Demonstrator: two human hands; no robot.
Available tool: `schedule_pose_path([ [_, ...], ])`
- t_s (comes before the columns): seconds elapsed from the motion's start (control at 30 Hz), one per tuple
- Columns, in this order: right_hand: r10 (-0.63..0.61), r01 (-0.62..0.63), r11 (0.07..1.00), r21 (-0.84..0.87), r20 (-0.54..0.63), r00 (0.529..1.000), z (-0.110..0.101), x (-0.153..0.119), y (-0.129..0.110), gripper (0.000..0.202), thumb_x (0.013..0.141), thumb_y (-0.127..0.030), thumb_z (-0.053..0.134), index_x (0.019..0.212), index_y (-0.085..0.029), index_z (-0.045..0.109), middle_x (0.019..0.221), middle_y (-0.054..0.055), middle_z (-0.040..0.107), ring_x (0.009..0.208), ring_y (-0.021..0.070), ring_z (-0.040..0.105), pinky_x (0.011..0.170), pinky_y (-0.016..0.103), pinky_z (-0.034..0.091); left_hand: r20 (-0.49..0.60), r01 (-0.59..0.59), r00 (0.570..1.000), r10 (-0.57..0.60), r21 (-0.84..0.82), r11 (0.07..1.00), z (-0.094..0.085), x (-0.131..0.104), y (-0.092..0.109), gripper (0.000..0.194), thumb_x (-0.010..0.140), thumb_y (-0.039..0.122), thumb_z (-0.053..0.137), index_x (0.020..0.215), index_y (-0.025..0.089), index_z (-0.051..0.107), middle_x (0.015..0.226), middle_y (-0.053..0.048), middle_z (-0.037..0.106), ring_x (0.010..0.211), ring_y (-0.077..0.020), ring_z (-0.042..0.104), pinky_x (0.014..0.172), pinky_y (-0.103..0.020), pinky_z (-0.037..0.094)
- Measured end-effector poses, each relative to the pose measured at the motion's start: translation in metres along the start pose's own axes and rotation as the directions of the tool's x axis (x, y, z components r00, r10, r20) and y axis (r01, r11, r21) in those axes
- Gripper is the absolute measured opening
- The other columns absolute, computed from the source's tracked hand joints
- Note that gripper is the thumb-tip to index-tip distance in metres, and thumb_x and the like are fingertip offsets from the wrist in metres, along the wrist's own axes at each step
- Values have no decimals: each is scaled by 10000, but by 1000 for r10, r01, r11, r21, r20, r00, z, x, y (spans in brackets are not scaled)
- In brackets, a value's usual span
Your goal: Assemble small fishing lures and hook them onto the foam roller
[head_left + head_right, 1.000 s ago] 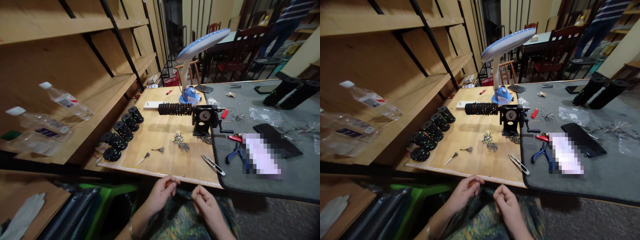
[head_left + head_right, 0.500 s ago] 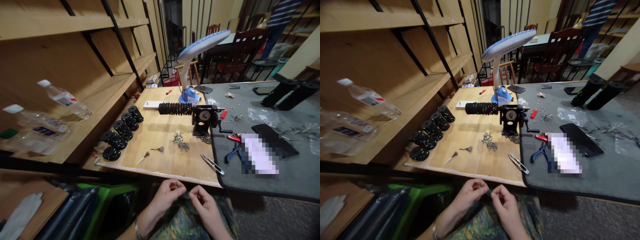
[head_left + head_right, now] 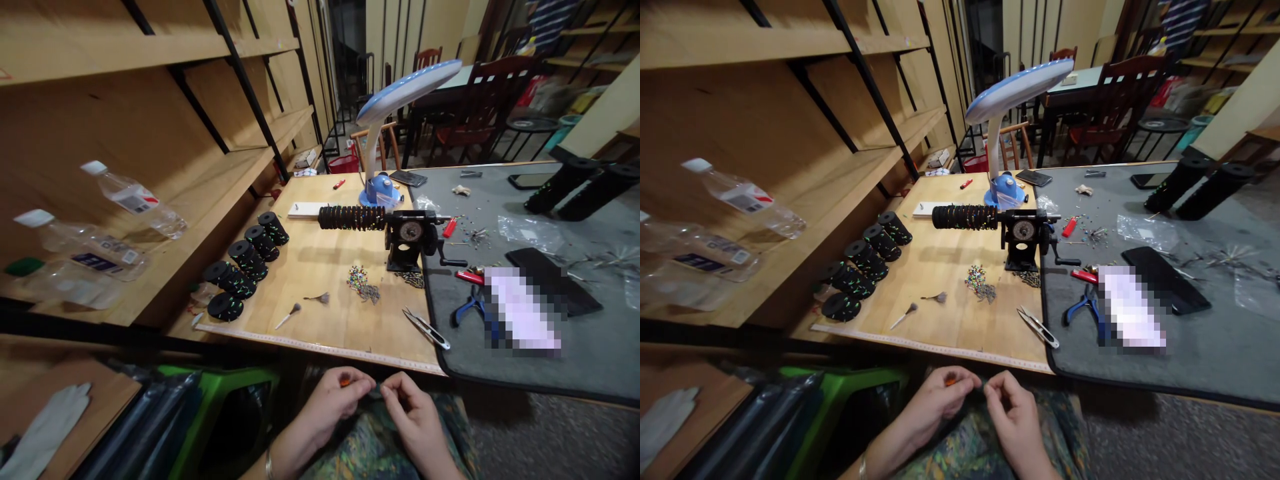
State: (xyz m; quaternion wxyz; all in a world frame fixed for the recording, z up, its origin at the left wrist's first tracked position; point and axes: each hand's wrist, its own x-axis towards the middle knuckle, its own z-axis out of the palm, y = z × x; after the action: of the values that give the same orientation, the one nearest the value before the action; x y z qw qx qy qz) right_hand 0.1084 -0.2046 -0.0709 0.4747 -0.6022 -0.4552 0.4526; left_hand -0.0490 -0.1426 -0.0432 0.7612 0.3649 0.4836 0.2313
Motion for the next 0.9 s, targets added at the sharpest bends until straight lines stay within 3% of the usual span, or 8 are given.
schedule_pose_path([
  [0.13, -45, 47, 996, -74, 29, 999, -2, -2, -1, 316, 870, -444, 547, 699, -182, 594, 617, -5, 564, 578, 147, 507, 556, 241, 385, -56, -83, 995, 83, 3, 997, 12, 7, 2, 394, 603, 493, 782, 632, 139, 611, 432, 105, 339, 403, -44, 218, 430, -223, 136],
  [0.3, 17, -14, 999, -42, 79, 997, -19, 4, 0, 330, 893, -462, 521, 869, -179, 688, 711, 51, 710, 666, 203, 634, 655, 287, 479, -117, -295, 930, 348, 325, 899, 14, 5, 11, 277, 705, 390, 706, 599, 143, 637, 554, 6, 562, 557, -121, 464, 568, -234, 360],
  [0.47, 75, -74, 996, 52, -7, 997, -32, 14, -14, 395, 836, -516, 595, 1039, -192, 695, 979, 133, 751, 947, 293, 674, 901, 410, 484, -102, -305, 915, 391, 461, 834, 15, -1, 13, 232, 737, 339, 666, 610, 146, 644, 529, 8, 562, 526, -121, 454, 536, -227, 360],
  [0.57, 87, -103, 983, 150, 108, 990, -22, 16, -26, 419, 813, -501, 631, 1106, -202, 654, 1043, 127, 722, 980, 287, 657, 815, 381, 525, -86, -334, 894, 439, 522, 784, 18, -4, 13, 215, 773, 307, 633, 627, 149, 652, 544, -3, 590, 528, -127, 476, 533, -227, 362],
  [0.7, 117, -192, 954, 231, 305, 945, -3, 18, -30, 370, 828, -493, 606, 1018, -177, 626, 758, 34, 672, 660, 176, 610, 549, 249, 471, -24, -390, 866, 500, 593, 704, 15, -8, 12, 209, 825, 262, 581, 668, 155, 668, 583, -28, 643, 544, -144, 544, 549, -232, 389],
  [0.77, 103, -159, 973, 164, 306, 946, 2, 19, -28, 322, 840, -473, 593, 928, -166, 632, 611, -25, 585, 561, 130, 522, 547, 232, 421, -1, -391, 865, 501, 624, 676, 11, -9, 10, 196, 833, 247, 575, 693, 160, 680, 609, -36, 663, 559, -153, 570, 552, -233, 396],
  [0.9, 58, -56, 998, -14, 277, 959, 1, 20, -23, 237, 834, -405, 598, 793, -175, 637, 576, -48, 513, 572, 125, 452, 560, 233, 356, 32, -396, 857, 514, 679, 619, 3, -11, 9, 192, 848, 240, 569, 710, 176, 685, 651, -39, 680, 595, -162, 595, 567, -234, 402],
])
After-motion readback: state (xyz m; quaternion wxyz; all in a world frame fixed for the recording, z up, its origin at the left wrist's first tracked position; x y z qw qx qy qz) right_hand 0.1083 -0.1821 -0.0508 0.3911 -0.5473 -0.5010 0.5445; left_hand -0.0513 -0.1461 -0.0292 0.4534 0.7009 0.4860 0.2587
